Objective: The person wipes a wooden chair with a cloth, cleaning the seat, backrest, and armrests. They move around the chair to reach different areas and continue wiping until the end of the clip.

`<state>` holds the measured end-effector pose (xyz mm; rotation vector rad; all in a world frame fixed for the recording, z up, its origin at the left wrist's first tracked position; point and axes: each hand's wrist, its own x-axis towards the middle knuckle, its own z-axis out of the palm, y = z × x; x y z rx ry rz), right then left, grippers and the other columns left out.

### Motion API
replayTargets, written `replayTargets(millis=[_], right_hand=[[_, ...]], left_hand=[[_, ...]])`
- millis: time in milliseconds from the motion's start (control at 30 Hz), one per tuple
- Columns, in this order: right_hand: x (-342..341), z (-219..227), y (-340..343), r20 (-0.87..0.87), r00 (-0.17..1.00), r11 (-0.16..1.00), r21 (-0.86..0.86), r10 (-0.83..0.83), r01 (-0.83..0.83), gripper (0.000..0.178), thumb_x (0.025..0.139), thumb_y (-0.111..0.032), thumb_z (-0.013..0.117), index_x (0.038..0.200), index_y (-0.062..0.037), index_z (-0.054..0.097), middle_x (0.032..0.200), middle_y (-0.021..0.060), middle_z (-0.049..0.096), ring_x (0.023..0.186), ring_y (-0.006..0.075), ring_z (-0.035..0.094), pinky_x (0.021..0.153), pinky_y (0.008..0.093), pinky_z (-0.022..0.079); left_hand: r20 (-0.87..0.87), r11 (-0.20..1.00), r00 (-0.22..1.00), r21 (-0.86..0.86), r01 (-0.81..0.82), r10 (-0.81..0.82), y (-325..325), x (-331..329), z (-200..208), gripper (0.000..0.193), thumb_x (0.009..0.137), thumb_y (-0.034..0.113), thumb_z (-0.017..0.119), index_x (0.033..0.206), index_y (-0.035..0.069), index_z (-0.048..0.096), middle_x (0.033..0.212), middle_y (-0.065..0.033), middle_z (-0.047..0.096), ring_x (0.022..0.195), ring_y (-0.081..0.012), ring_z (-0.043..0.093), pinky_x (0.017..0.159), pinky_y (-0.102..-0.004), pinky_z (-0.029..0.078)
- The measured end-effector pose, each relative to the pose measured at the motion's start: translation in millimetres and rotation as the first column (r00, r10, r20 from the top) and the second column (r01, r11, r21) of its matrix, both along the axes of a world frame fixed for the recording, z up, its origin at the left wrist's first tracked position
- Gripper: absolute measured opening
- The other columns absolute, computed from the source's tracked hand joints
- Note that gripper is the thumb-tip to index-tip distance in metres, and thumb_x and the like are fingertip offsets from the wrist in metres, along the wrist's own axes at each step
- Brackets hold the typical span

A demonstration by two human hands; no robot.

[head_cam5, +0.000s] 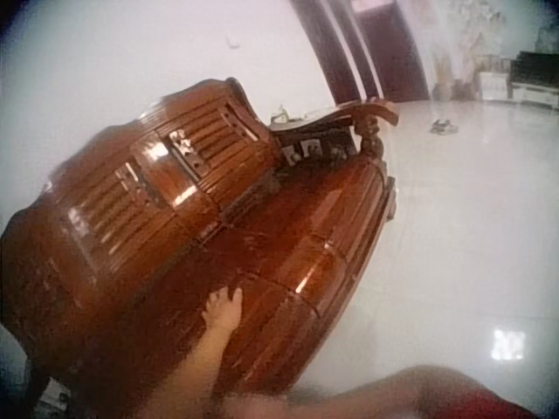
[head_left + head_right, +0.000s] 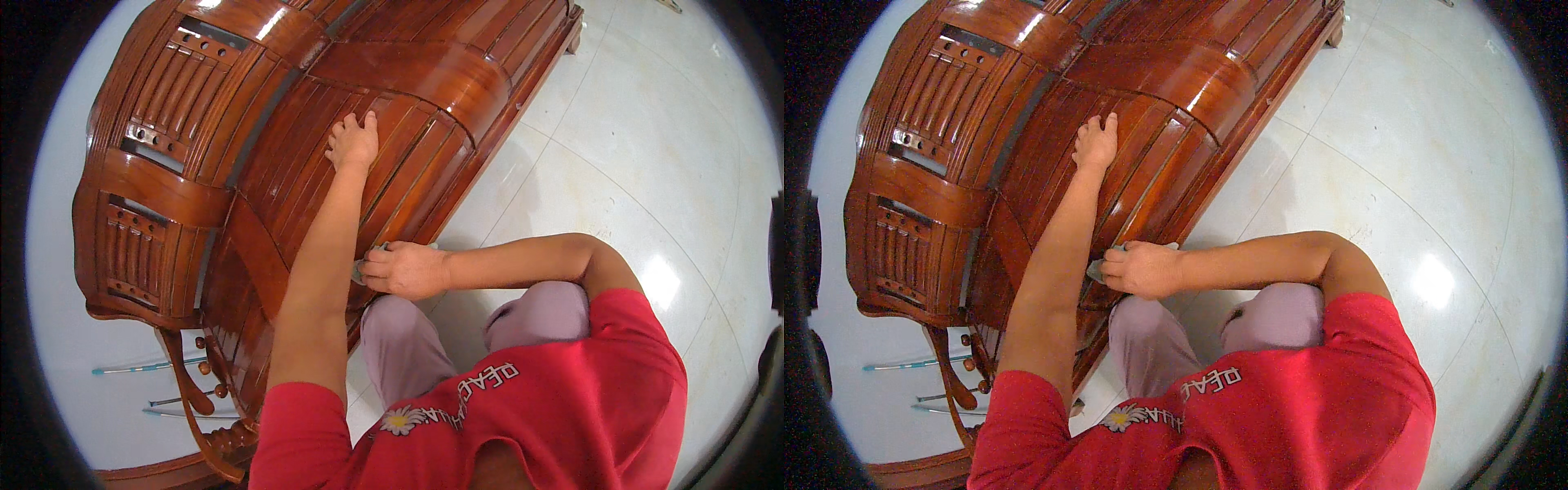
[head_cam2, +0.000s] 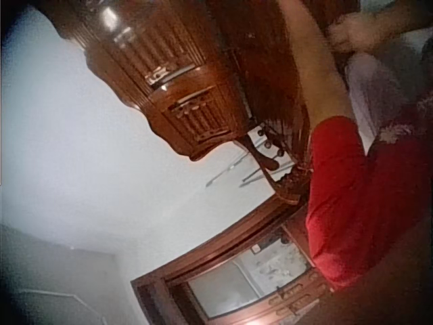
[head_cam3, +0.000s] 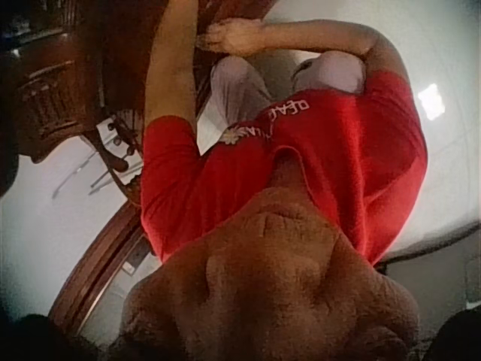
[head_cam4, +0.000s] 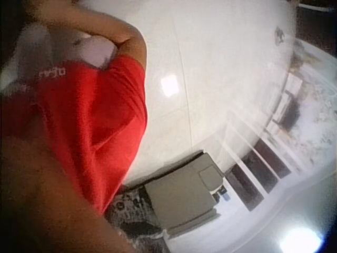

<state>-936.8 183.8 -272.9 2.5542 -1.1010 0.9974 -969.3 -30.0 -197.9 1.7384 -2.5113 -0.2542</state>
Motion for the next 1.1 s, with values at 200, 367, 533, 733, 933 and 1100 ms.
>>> replayTargets(millis=[200,367,533,733,933,1100], right_hand=[[-72,0,7,0.014,0.99,0.981,0.137,-0.142,0.139,0.033,0.078,-0.021,0.068,0.108,-0.009,0.063,0.119,0.007,0.06,0.103,0.0262,0.059,0.076,0.0386,0.053],[-211,13,17,0.118,0.644,0.651,0.233,-0.756,0.722,0.03,0.074,-0.005,0.067,0.104,-0.0084,0.065,0.1,0.0098,0.065,0.098,0.0333,0.061,0.081,0.0429,0.055],[-134,39,-14,0.464,0.864,0.968,-0.05,-0.196,0.246,0.025,0.071,-0.01,0.067,0.096,-0.01,0.066,0.101,0.0122,0.065,0.095,0.0356,0.063,0.08,0.0469,0.055],[-64,52,-34,0.157,0.977,0.987,0.088,-0.144,0.132,0.019,0.074,-0.019,0.068,0.089,-0.0086,0.067,0.089,0.0064,0.062,0.093,0.025,0.061,0.069,0.0378,0.055],[-120,59,-29,-0.008,0.954,0.951,0.076,-0.3,0.299,0.022,0.082,-0.02,0.065,0.101,-0.0103,0.069,0.097,0.0091,0.062,0.1,0.0286,0.061,0.075,0.0403,0.056],[-200,58,-31,0.01,0.823,0.819,0.098,-0.568,0.565,0.025,0.078,-0.014,0.067,0.103,-0.0122,0.069,0.104,0.0093,0.06,0.107,0.0301,0.059,0.083,0.0417,0.056]], left_hand=[[-0.03,1.0,1.0,-0.008,-0.007,0.006,-5,11,-5,0.072,0.103,0.062,0.032,0.158,0.016,0.035,0.163,-0.016,0.03,0.151,-0.0377,0.026,0.122,-0.0586,0.019],[-0.036,0.999,0.999,0.037,-0.008,0.009,2,-1,-2,0.073,0.102,0.063,0.034,0.157,0.016,0.036,0.164,-0.0155,0.027,0.151,-0.0378,0.024,0.121,-0.0594,0.018],[-0.048,0.996,0.998,0.087,-0.03,0.035,-14,9,-4,0.076,0.099,0.066,0.041,0.158,0.019,0.035,0.165,-0.0137,0.025,0.152,-0.0363,0.021,0.122,-0.0578,0.014],[-0.188,0.986,0.981,0.147,0.073,-0.044,-24,23,-9,0.08,0.094,0.068,0.049,0.158,0.021,0.035,0.167,-0.0107,0.024,0.153,-0.0359,0.019,0.122,-0.0558,0.012],[-0.177,0.989,0.984,0.133,0.059,-0.035,-27,27,-11,0.081,0.095,0.068,0.048,0.159,0.021,0.035,0.167,-0.0104,0.025,0.154,-0.0353,0.018,0.123,-0.055,0.011],[-0.167,0.99,0.984,0.117,0.074,-0.054,-20,22,-10,0.078,0.097,0.066,0.046,0.159,0.02,0.035,0.167,-0.0108,0.025,0.154,-0.0343,0.017,0.123,-0.0551,0.012]])
